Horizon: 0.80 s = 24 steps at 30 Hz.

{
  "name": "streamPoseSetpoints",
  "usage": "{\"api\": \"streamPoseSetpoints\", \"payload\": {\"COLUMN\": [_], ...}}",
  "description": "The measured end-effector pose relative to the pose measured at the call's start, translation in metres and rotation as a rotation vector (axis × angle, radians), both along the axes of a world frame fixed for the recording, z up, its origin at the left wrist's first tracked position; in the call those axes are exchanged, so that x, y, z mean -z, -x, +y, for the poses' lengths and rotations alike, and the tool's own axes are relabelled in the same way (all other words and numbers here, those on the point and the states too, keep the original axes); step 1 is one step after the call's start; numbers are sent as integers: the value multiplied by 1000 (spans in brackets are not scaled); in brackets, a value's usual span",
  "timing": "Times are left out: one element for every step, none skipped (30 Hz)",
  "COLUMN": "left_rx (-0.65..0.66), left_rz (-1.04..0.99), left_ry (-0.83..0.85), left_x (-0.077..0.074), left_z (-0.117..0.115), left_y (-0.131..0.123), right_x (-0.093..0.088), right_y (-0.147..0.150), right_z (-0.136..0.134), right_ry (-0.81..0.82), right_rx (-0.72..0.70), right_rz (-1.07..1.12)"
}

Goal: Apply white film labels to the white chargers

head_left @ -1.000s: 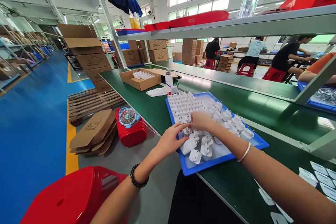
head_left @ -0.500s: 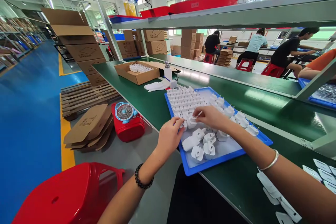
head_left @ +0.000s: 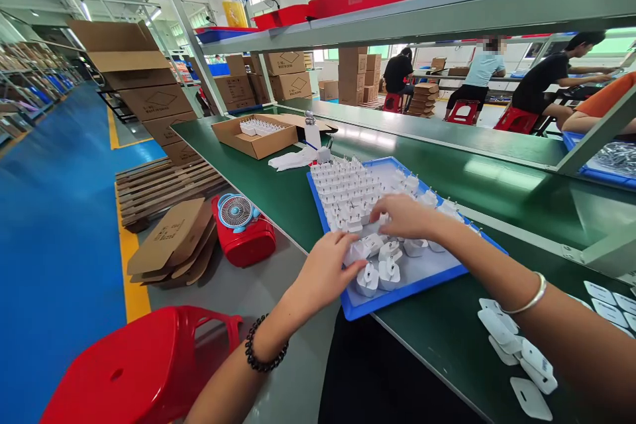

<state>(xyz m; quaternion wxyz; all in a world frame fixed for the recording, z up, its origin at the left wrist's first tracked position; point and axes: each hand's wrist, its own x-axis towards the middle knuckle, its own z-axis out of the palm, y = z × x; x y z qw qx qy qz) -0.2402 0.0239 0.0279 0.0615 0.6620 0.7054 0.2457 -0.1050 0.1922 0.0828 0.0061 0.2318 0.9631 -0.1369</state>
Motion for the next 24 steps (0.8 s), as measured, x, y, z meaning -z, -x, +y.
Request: {"api": "streamPoseSetpoints", "payload": {"left_rx": [22,32,34,33,32,32,30,25,15,1,-19,-42,-69,-97,-124,-151,-180,-213,-245,-266,-267,-239,-180,-99], "left_rz": [9,17,23,27,28,23,14,6,2,3,8,20,30,39,46,55,66,76,83,82,68,38,-6,-61], "left_ry": [60,95,109,114,119,119,109,85,53,18,-12,-35,-48,-57,-67,-80,-94,-116,-149,-192,-238,-276,-297,-290], "left_x": [-1,-2,-3,-4,-6,-7,-7,-7,-6,-5,-2,1,4,8,11,14,16,17,17,16,13,10,6,2], "left_z": [1,2,3,4,3,2,0,-1,-3,-5,-6,-6,-5,-3,-2,0,2,3,2,0,-4,-9,-16,-23], "left_y": [-2,-4,-5,-5,-5,-4,-2,-1,1,4,6,8,9,10,10,9,8,5,2,-2,-6,-11,-16,-21], "right_x": [1,2,2,3,2,1,-1,-3,-6,-8,-11,-13,-14,-16,-16,-17,-17,-16,-15,-14,-13,-11,-9,-6], "right_y": [1,4,7,10,13,15,17,18,18,18,19,20,21,23,26,29,32,35,37,39,39,39,37,35], "right_z": [-2,-5,-8,-10,-11,-12,-12,-13,-13,-13,-14,-14,-15,-16,-17,-18,-19,-20,-21,-21,-21,-22,-22,-23], "right_ry": [4,7,7,5,3,2,2,5,9,12,15,18,20,20,18,15,9,1,-8,-17,-27,-39,-54,-73], "right_rx": [-15,-29,-41,-49,-51,-48,-42,-36,-33,-34,-37,-42,-44,-44,-41,-36,-31,-27,-26,-27,-32,-38,-43,-46], "right_rz": [-63,-118,-166,-206,-242,-277,-313,-349,-383,-413,-439,-462,-482,-500,-514,-523,-525,-520,-506,-484,-454,-417,-374,-326]}}
